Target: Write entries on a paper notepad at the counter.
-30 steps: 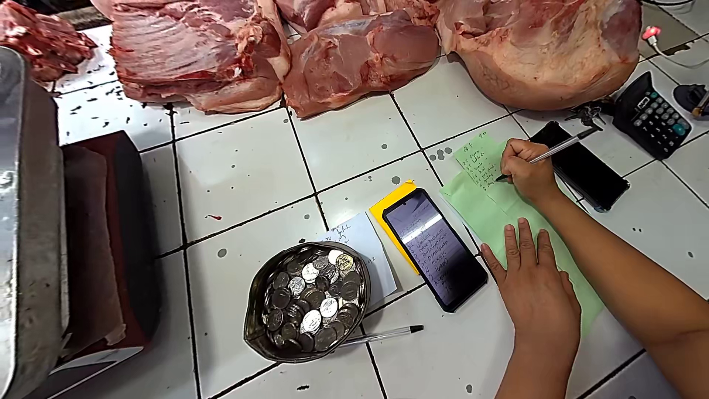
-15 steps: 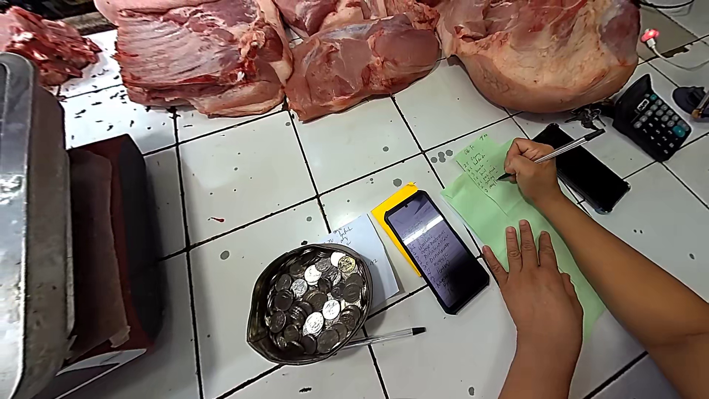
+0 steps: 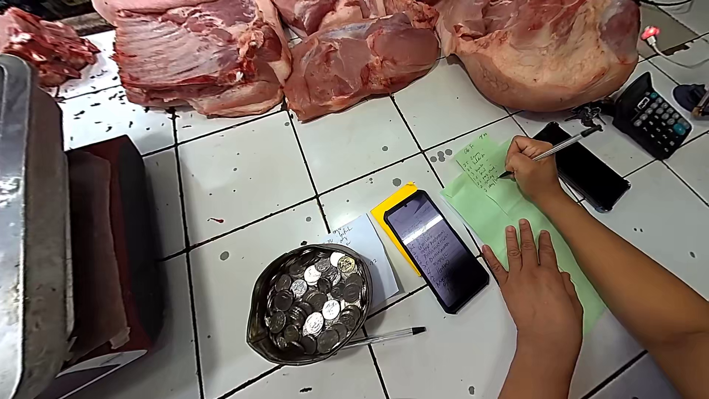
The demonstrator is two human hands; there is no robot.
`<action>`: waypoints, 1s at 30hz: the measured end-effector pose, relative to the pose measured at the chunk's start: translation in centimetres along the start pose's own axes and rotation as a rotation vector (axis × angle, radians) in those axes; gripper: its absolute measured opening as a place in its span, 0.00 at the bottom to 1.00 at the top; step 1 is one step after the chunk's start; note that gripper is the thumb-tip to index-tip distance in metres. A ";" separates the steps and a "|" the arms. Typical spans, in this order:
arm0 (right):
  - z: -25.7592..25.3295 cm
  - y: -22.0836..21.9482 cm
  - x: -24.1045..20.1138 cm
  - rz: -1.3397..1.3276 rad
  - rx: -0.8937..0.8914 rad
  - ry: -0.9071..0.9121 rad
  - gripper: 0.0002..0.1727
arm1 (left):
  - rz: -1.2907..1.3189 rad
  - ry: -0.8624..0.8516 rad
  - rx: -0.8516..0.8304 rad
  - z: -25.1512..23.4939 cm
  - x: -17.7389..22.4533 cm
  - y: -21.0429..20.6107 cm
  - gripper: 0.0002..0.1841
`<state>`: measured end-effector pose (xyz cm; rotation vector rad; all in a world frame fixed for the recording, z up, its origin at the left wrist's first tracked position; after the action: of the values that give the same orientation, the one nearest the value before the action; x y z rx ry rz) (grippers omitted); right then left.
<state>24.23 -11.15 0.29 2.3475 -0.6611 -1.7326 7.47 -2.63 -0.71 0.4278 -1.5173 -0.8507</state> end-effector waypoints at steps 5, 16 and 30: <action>-0.1 0.1 -0.2 -0.016 0.011 0.011 0.16 | 0.005 0.000 -0.004 0.0 0.0 -0.1 0.31; -0.5 0.6 0.6 -0.039 -0.002 0.016 0.15 | -0.009 0.010 -0.042 -0.1 0.0 -0.1 0.32; -0.5 0.7 0.3 0.021 0.036 0.010 0.15 | -0.003 0.018 -0.060 -0.1 -0.1 -0.2 0.32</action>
<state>24.56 -11.96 0.46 2.3630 -0.7185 -1.7133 7.51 -2.71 -0.89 0.3925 -1.4706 -0.8902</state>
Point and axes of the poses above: each hand's wrist, its own z-axis away from the middle knuckle, its own y-axis out of the back of the hand, x = y × z, the point moved 8 cm from there along -z, towards the middle knuckle, and after that the axes turned 3 degrees about x, right-handed, at the moved point
